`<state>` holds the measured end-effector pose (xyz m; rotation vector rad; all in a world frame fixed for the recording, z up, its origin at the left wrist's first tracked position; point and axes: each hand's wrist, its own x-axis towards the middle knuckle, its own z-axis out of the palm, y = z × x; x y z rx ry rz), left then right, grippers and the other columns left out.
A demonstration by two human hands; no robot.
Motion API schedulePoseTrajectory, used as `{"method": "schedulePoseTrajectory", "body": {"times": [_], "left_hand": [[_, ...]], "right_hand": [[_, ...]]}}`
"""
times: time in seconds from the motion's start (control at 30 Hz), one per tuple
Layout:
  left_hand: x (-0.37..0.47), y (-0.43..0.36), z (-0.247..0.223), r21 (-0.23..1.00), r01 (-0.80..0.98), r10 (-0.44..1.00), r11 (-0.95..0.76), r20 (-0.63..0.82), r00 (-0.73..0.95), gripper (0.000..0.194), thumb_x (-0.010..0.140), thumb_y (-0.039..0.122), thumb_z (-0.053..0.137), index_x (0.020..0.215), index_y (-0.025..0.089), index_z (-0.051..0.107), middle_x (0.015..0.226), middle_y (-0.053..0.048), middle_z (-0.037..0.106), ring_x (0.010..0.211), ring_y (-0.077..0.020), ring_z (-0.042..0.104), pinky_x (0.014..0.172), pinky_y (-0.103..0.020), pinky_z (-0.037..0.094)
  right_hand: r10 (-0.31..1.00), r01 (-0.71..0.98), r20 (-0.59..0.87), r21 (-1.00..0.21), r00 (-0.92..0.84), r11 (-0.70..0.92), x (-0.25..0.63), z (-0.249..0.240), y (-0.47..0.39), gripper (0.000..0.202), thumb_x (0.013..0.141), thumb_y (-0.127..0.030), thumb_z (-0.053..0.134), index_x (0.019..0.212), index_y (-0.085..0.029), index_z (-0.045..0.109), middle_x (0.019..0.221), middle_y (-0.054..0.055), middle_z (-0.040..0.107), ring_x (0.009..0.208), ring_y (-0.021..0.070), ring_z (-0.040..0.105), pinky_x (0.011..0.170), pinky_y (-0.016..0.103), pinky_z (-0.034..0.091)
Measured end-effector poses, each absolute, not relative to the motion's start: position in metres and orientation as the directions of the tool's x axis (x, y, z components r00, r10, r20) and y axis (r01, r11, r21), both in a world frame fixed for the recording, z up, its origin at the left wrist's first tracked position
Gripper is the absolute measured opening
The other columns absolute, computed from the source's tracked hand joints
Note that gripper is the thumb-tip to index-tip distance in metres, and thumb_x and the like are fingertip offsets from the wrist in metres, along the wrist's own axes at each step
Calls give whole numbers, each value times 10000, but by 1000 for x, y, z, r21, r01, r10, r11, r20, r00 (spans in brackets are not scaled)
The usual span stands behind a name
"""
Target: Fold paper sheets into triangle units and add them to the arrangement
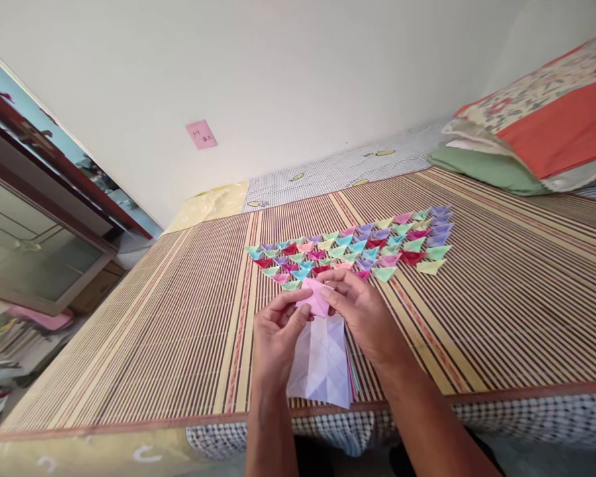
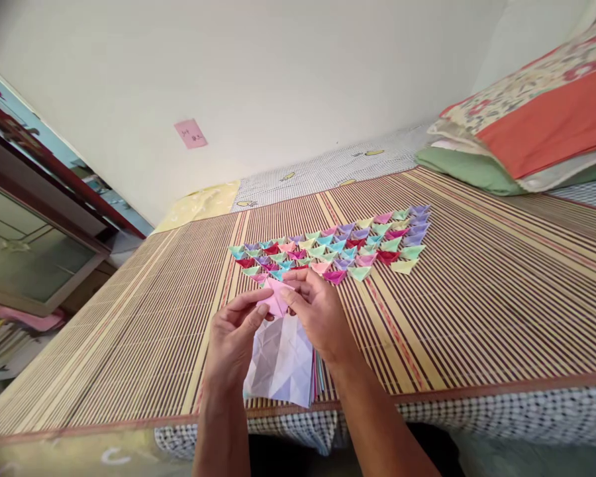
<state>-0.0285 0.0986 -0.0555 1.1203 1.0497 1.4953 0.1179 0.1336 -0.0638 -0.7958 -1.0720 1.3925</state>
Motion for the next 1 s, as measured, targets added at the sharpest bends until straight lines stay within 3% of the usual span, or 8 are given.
{"method": "schedulePoseTrajectory", "body": {"times": [0.17,0.37,0.57,0.8,0.9,1.0], "left_hand": [[-35,96,-54,955,-263,990,-140,137,-27,270,790,210,856,1058,223,827,862,-27,788,763,-89,688,720,-147,547],[-39,96,-54,949,-272,986,-156,164,6,256,809,188,842,1060,233,831,890,-24,784,784,-83,685,746,-145,543],[-44,95,-56,956,-197,976,-217,218,-17,212,856,237,810,1066,251,832,908,-30,778,803,-112,684,761,-184,549],[-39,93,-51,939,-30,939,-343,342,-38,151,941,223,712,1008,262,842,1007,-51,781,989,-179,703,880,-257,540],[-34,94,-51,947,-37,945,-320,316,-87,114,919,244,742,968,254,845,947,-47,795,927,-172,712,852,-258,548],[-28,96,-52,957,-83,947,-277,258,-192,65,854,293,816,879,237,837,825,-27,792,760,-136,691,720,-219,544]], "right_hand": [[974,-308,186,-941,-130,139,127,-61,136,172,888,-352,709,971,-206,750,878,42,746,734,165,678,655,292,564],[940,-271,241,-947,-243,173,139,-54,129,187,923,-298,676,1061,-230,783,996,58,779,934,198,732,765,297,594],[902,-327,260,-934,-343,145,141,-55,128,268,863,-226,749,1128,-262,774,1157,56,772,1052,212,733,910,337,586],[862,-172,436,-899,-258,403,140,-55,131,104,923,-216,713,962,-266,795,966,14,736,962,179,690,863,305,545],[856,-117,466,-885,-222,451,138,-52,129,122,946,-207,677,880,-246,771,915,9,718,927,177,669,838,303,526],[865,-100,461,-887,-199,450,134,-50,127,131,945,-213,666,833,-220,734,865,9,693,860,176,654,775,300,512]]}}
